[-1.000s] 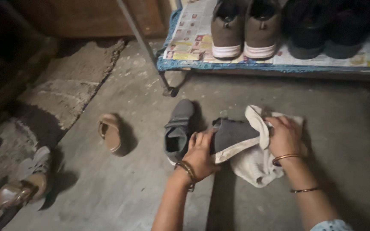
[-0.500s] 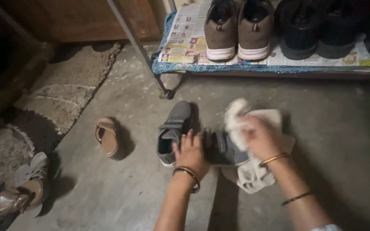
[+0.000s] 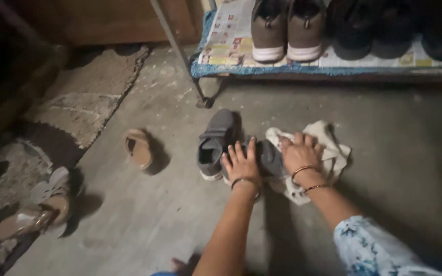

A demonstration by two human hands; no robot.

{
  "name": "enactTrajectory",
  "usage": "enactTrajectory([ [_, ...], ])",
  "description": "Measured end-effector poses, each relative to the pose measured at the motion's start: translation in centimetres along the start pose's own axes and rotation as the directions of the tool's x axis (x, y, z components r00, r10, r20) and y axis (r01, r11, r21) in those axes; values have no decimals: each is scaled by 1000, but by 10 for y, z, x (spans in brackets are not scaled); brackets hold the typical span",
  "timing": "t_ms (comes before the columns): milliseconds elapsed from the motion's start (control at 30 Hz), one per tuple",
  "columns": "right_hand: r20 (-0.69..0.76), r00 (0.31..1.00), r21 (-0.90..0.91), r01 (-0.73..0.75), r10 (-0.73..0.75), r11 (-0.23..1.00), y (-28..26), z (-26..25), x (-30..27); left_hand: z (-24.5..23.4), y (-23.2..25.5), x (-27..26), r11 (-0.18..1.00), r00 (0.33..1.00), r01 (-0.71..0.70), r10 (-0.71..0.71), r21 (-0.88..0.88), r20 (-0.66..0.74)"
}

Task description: The person sits on the floor and wipes a pair of gray sneakers with a white cloth. They clean the upper, sides, and soles of each shoe one at a time, then place them back on the floor.

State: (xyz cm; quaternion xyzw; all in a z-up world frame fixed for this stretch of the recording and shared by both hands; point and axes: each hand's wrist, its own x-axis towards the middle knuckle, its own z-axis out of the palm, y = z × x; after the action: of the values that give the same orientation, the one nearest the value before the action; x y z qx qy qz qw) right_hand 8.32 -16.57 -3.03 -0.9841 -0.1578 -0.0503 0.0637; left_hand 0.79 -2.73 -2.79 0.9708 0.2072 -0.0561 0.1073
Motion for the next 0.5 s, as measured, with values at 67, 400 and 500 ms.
enactTrajectory([
  [67,-32,996,-23,84,-85,996,10,9,-14,12,0,5,999,993,51,-51,-4,104],
  [400,390,905,-60,211,-171,976,74,-17,-2,-3,-5,16,984,994,-59,73,166,-77],
  [500,36,992,167,115,-122,979,57,-33,17,-23,-13,12,976,988,-151,151,158,11],
])
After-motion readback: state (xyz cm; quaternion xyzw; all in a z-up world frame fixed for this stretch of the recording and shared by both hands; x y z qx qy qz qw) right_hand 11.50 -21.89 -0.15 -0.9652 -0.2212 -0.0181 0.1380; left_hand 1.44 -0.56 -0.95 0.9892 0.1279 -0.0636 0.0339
